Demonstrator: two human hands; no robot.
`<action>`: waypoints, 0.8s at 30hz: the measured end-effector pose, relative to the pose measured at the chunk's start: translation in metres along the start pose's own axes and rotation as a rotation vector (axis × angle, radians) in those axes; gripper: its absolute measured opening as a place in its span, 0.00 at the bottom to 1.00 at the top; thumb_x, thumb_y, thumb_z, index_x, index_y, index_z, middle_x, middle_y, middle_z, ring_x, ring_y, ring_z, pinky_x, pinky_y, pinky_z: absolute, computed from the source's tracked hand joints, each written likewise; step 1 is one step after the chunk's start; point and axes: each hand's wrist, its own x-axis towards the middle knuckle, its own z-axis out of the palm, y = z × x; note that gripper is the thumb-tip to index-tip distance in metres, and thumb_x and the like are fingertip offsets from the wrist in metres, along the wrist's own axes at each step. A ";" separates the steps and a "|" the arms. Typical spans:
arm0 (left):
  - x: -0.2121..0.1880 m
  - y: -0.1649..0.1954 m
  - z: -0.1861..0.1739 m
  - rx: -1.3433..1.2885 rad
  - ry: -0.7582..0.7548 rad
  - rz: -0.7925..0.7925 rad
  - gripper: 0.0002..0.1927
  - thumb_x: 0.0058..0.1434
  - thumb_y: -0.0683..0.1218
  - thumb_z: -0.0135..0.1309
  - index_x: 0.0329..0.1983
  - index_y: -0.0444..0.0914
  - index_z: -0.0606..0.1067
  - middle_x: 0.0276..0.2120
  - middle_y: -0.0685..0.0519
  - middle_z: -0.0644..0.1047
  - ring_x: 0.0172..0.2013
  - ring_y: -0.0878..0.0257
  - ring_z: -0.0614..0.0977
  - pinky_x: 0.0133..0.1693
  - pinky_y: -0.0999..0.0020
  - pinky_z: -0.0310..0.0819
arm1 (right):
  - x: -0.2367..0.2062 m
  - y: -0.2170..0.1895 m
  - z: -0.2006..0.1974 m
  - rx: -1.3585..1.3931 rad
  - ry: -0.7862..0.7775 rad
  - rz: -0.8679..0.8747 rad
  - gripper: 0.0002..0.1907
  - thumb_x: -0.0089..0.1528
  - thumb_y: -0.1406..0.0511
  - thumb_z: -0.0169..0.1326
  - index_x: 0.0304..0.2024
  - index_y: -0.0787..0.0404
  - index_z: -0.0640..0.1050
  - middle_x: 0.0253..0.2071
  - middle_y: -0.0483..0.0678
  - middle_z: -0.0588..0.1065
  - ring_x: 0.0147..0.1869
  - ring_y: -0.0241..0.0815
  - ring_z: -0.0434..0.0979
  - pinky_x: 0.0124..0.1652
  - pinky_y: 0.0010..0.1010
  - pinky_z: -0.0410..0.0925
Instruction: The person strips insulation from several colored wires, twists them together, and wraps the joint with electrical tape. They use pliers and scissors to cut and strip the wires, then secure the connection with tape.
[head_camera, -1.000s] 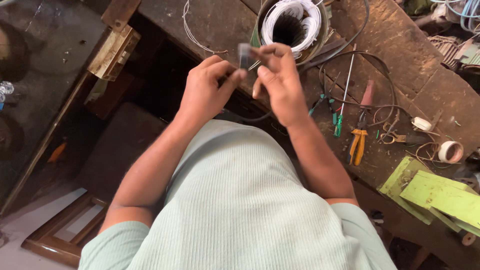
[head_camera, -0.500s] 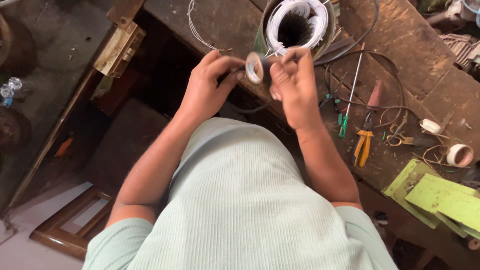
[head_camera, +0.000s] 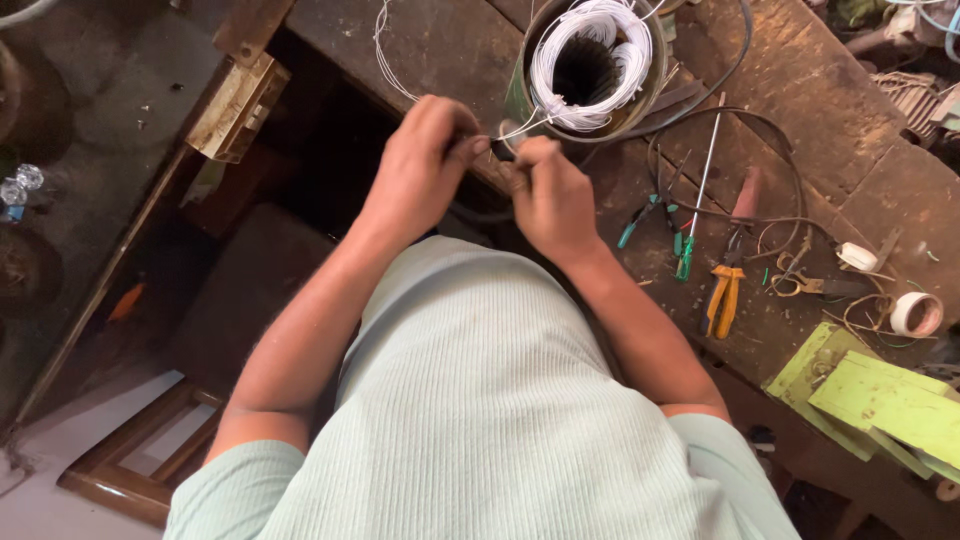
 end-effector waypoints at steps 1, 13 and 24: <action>-0.001 0.000 -0.005 -0.006 -0.005 -0.004 0.07 0.67 0.44 0.60 0.43 0.34 0.79 0.37 0.49 0.73 0.35 0.57 0.77 0.37 0.64 0.72 | 0.004 -0.002 -0.007 0.265 -0.009 0.173 0.11 0.73 0.67 0.54 0.50 0.61 0.64 0.42 0.45 0.74 0.39 0.37 0.76 0.39 0.30 0.70; 0.006 0.015 0.009 -0.100 0.030 -0.207 0.13 0.68 0.47 0.61 0.35 0.33 0.75 0.30 0.48 0.71 0.28 0.56 0.73 0.32 0.62 0.67 | -0.008 -0.019 -0.001 0.442 -0.003 0.588 0.12 0.74 0.67 0.51 0.59 0.63 0.70 0.43 0.47 0.73 0.38 0.31 0.70 0.38 0.23 0.67; 0.001 0.019 -0.004 -0.049 -0.019 -0.092 0.07 0.66 0.38 0.60 0.39 0.32 0.72 0.36 0.44 0.74 0.35 0.49 0.78 0.38 0.59 0.73 | -0.004 -0.005 0.020 0.924 -0.149 0.706 0.18 0.71 0.63 0.53 0.60 0.64 0.66 0.51 0.48 0.72 0.49 0.40 0.77 0.46 0.32 0.73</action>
